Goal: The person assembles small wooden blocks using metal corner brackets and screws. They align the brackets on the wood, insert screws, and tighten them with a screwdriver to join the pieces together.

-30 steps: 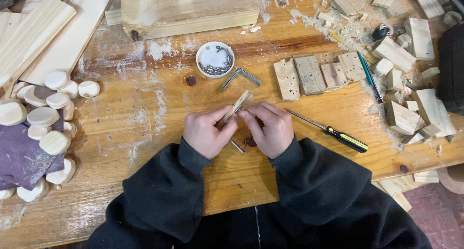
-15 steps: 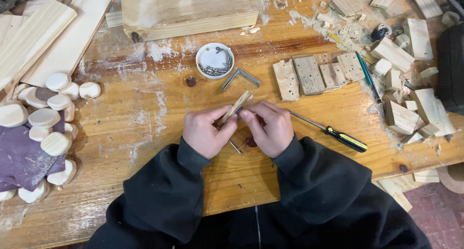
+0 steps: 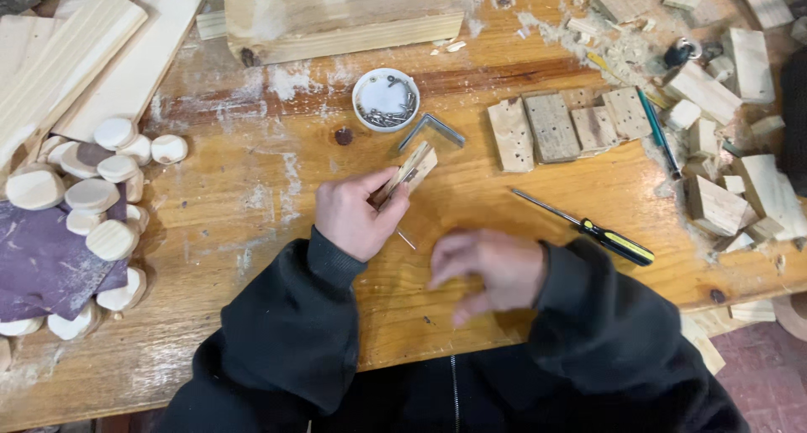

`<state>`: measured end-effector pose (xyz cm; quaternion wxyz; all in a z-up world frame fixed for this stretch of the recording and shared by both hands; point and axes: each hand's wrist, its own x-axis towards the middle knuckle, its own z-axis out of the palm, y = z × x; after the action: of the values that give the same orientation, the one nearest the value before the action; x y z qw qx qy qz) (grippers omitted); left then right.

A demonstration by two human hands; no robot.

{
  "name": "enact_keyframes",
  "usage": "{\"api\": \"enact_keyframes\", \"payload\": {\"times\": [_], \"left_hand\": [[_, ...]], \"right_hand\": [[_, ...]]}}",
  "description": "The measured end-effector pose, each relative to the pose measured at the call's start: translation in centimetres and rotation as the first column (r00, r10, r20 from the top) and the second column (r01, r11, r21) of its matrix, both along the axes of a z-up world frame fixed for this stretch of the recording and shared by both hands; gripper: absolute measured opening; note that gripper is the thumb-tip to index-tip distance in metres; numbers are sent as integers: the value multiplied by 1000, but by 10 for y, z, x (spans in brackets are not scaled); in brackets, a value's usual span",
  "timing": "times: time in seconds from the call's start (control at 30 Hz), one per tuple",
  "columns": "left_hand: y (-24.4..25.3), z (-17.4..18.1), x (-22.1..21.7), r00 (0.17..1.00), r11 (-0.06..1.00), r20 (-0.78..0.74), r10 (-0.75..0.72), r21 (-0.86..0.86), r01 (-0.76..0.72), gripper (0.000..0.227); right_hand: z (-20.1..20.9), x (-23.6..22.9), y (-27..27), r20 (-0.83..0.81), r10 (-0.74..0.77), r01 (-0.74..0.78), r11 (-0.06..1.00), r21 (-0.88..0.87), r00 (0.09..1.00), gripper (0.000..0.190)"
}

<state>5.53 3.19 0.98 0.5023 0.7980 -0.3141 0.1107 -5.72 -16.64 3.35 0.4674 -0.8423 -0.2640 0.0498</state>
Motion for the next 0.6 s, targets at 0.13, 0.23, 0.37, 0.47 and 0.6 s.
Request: {"api": "enact_keyframes", "payload": {"times": [0.13, 0.23, 0.37, 0.47, 0.6], "left_hand": [[1, -3, 4, 1000, 1000, -16, 23, -15, -23, 21], [1, -2, 4, 999, 1000, -53, 11, -21, -13, 21], [0, -4, 2, 996, 999, -88, -16, -44, 12, 21], [-1, -3, 1, 995, 999, -97, -16, -35, 12, 22], [-1, -6, 0, 997, 999, -71, -37, -4, 37, 20]], "right_hand": [[-37, -15, -8, -34, 106, -110, 982, -156, 994, 10], [-40, -17, -22, -40, 54, -63, 964, -257, 998, 17], [2, -27, -32, -60, 6, -27, 931, -364, 998, 33], [1, -39, -53, -37, 37, -48, 915, -400, 999, 47], [-14, -47, -70, -26, -89, 71, 910, -409, 996, 32]]}}
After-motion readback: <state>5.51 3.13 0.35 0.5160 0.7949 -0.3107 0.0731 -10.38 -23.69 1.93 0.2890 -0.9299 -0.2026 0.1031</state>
